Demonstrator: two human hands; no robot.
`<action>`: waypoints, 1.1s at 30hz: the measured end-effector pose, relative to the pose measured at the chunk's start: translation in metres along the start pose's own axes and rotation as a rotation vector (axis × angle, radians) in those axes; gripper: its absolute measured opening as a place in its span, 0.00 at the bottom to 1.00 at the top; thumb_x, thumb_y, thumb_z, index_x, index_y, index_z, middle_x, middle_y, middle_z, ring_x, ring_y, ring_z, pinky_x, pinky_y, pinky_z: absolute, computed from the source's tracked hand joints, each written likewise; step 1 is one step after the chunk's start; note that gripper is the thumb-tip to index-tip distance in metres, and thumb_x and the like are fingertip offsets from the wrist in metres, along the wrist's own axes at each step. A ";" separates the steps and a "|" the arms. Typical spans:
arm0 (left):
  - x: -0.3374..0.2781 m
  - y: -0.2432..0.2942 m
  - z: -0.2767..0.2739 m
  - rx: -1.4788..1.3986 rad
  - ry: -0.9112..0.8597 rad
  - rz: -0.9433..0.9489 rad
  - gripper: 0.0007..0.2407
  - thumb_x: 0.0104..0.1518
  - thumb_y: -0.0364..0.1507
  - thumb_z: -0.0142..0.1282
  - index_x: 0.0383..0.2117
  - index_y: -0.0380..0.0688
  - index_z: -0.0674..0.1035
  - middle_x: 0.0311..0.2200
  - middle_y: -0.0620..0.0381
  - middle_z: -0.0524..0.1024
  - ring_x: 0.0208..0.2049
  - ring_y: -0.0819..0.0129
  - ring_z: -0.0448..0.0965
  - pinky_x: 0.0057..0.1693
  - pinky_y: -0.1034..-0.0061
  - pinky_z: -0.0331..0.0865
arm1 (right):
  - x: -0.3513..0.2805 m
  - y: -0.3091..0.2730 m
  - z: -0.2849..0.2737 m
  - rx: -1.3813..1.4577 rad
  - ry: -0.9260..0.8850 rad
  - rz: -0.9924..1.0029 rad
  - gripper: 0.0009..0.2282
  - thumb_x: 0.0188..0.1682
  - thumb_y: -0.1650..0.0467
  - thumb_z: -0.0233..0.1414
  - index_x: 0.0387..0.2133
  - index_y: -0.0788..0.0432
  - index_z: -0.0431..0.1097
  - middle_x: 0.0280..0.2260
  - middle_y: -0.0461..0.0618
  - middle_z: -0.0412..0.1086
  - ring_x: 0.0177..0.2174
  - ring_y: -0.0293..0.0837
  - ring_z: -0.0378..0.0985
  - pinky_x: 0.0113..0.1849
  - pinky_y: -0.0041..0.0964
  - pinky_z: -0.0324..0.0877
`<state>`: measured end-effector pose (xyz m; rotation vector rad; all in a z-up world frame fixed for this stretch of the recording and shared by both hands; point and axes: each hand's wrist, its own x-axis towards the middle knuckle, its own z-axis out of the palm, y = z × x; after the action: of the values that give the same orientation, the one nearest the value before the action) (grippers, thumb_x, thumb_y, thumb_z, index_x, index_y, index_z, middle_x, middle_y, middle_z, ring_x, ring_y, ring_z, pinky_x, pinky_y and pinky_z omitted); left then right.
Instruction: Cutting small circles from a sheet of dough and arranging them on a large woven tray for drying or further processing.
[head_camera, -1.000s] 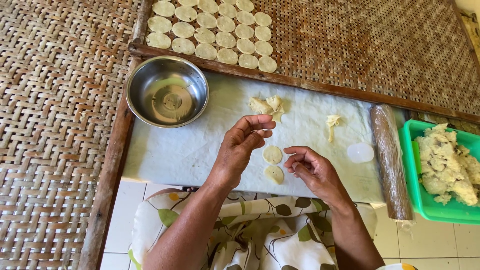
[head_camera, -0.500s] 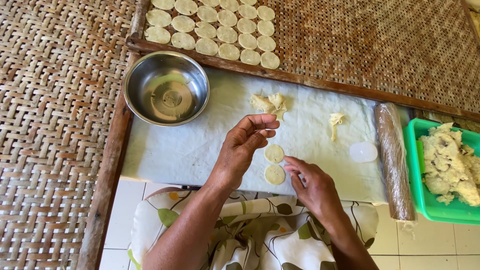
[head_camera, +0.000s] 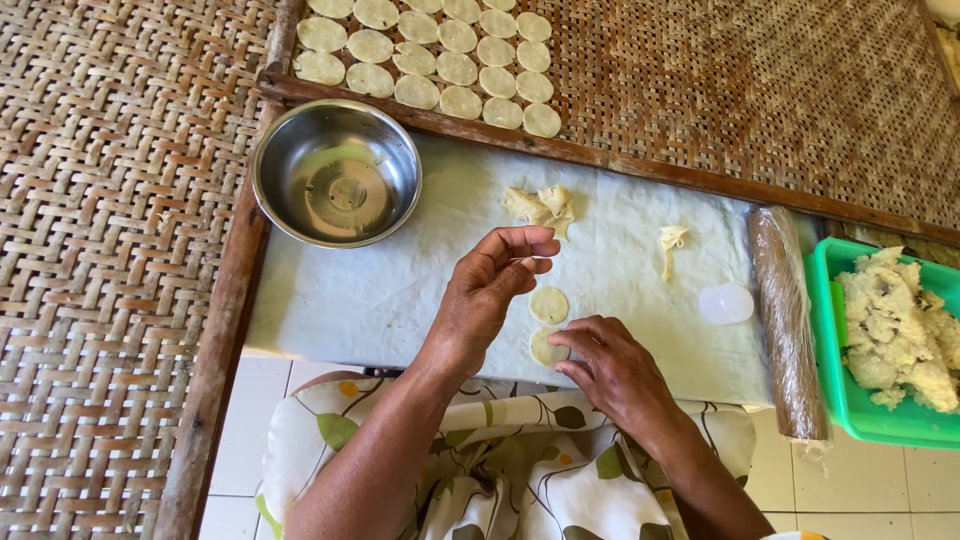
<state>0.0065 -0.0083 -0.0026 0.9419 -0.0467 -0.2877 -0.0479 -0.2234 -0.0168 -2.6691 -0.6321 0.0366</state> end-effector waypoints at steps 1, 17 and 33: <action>-0.001 0.001 0.002 0.042 0.027 0.012 0.13 0.61 0.22 0.47 0.52 0.41 0.76 0.47 0.51 0.78 0.48 0.68 0.75 0.54 0.74 0.67 | 0.001 0.003 0.001 -0.045 -0.009 -0.040 0.13 0.42 0.70 0.61 0.42 0.50 0.74 0.39 0.43 0.72 0.40 0.45 0.76 0.40 0.41 0.74; 0.001 0.000 0.004 0.076 0.050 0.006 0.13 0.62 0.24 0.47 0.52 0.42 0.77 0.46 0.51 0.78 0.48 0.67 0.75 0.55 0.74 0.68 | 0.016 0.026 -0.001 0.225 -0.102 0.063 0.05 0.51 0.71 0.53 0.39 0.51 0.74 0.32 0.49 0.75 0.34 0.47 0.79 0.37 0.45 0.77; 0.011 -0.021 -0.001 0.189 -0.030 -0.117 0.21 0.68 0.40 0.41 0.60 0.40 0.74 0.56 0.37 0.74 0.64 0.46 0.67 0.68 0.50 0.57 | 0.030 0.030 -0.033 0.795 -0.068 0.288 0.11 0.54 0.72 0.50 0.46 0.61 0.77 0.37 0.51 0.78 0.35 0.37 0.73 0.41 0.36 0.78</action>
<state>0.0126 -0.0220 -0.0211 1.1301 -0.0469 -0.4110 -0.0039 -0.2474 0.0042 -1.9600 -0.1761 0.3766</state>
